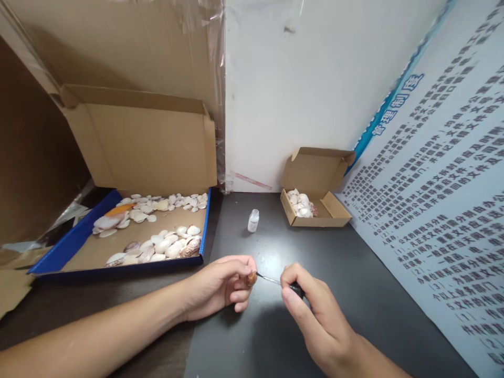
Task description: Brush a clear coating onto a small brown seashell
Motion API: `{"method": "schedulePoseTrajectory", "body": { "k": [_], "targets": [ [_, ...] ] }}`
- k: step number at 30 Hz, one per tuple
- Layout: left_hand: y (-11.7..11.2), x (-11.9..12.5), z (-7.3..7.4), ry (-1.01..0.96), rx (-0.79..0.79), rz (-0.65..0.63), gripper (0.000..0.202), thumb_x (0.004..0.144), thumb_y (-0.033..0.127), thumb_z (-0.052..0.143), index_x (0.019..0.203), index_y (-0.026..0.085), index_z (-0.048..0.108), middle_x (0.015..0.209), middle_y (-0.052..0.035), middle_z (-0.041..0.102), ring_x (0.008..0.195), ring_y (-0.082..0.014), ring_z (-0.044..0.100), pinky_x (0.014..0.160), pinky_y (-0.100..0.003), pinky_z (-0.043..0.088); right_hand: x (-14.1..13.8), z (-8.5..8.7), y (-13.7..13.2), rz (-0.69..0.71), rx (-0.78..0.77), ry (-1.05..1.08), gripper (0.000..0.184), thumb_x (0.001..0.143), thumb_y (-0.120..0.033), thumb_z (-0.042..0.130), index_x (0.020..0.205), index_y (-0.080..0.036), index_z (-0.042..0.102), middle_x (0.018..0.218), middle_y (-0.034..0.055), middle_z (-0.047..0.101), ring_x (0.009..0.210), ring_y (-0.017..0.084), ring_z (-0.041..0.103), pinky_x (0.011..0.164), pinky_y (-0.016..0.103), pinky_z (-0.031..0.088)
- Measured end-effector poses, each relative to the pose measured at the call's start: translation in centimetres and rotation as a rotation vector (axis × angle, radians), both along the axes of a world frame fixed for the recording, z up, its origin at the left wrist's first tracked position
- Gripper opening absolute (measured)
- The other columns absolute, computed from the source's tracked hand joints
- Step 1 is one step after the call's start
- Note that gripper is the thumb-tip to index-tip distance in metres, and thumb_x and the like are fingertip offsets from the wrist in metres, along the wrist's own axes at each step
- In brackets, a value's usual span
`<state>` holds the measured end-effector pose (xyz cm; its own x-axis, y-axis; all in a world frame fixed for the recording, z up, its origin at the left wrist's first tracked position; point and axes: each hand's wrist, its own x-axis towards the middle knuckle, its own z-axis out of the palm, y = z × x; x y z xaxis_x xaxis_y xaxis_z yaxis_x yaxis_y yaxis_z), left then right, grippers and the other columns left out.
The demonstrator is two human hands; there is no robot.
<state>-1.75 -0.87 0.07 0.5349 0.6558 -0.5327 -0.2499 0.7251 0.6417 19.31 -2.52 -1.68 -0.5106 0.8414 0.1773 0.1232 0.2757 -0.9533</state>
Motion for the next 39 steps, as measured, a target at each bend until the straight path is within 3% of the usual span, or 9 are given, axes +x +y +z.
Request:
{"method": "schedulePoseTrajectory", "body": {
  "k": [7,11,17,23,27,32,39],
  "targets": [
    [0.04,-0.10,-0.13,0.003,-0.001,-0.008,0.012,0.085,0.020,0.055,0.073,0.016,0.053,0.058,0.0058,0.034,0.047,-0.0067,0.032,0.051,-0.022,0.039,0.18,0.06,-0.07,0.038,-0.033,-0.085,0.017,0.100,-0.028,0.038,0.086,-0.021,0.044,0.066,-0.0051,0.040,0.057,0.012,0.038,0.055,0.025,0.032],
    [0.00,-0.12,-0.15,0.002,-0.004,-0.006,0.012,0.084,0.020,0.057,0.074,0.016,0.052,0.061,0.0050,0.039,0.047,-0.0061,0.034,0.052,-0.022,0.040,0.18,0.08,-0.03,0.014,-0.005,-0.017,0.015,0.100,-0.027,0.037,0.088,-0.022,0.044,0.066,-0.0052,0.041,0.057,0.012,0.039,0.056,0.025,0.033],
    [-0.05,0.10,0.14,0.023,0.021,0.029,0.012,0.083,0.020,0.057,0.073,0.015,0.053,0.061,0.0048,0.041,0.047,-0.0060,0.035,0.051,-0.022,0.041,0.01,0.06,0.06,0.108,-0.048,-0.097,0.016,0.100,-0.026,0.039,0.086,-0.021,0.044,0.063,-0.0055,0.040,0.055,0.012,0.038,0.055,0.026,0.030],
    [-0.02,0.05,0.21,0.020,0.014,0.049,0.006,0.082,0.017,0.058,0.079,0.015,0.054,0.067,0.0032,0.048,0.048,-0.0055,0.038,0.051,-0.022,0.043,0.02,0.07,-0.02,0.078,0.003,-0.021,0.013,0.100,-0.023,0.038,0.090,-0.021,0.046,0.066,-0.0040,0.045,0.059,0.013,0.042,0.058,0.026,0.034],
    [0.00,-0.01,0.14,0.033,0.018,0.035,0.007,0.084,0.018,0.059,0.081,0.015,0.054,0.063,0.0046,0.044,0.049,-0.0059,0.037,0.052,-0.021,0.043,-0.01,0.20,0.05,0.038,0.000,-0.104,0.016,0.099,-0.022,0.040,0.084,-0.021,0.046,0.066,-0.0047,0.044,0.058,0.011,0.040,0.057,0.025,0.032],
    [-0.01,0.02,0.06,0.047,0.036,0.024,0.006,0.085,0.019,0.059,0.084,0.016,0.054,0.061,0.0050,0.044,0.049,-0.0061,0.037,0.053,-0.022,0.045,0.11,0.18,0.02,0.041,0.026,-0.020,0.014,0.099,-0.023,0.039,0.087,-0.021,0.046,0.067,-0.0038,0.045,0.059,0.012,0.042,0.057,0.026,0.034],
    [0.00,0.03,0.03,0.045,0.050,0.005,0.009,0.084,0.021,0.060,0.082,0.015,0.054,0.062,0.0048,0.044,0.048,-0.0057,0.036,0.053,-0.022,0.045,0.01,0.30,0.18,0.024,-0.026,-0.126,0.017,0.098,-0.023,0.041,0.082,-0.020,0.046,0.063,-0.0045,0.042,0.056,0.011,0.039,0.055,0.026,0.031]
  ]
}}
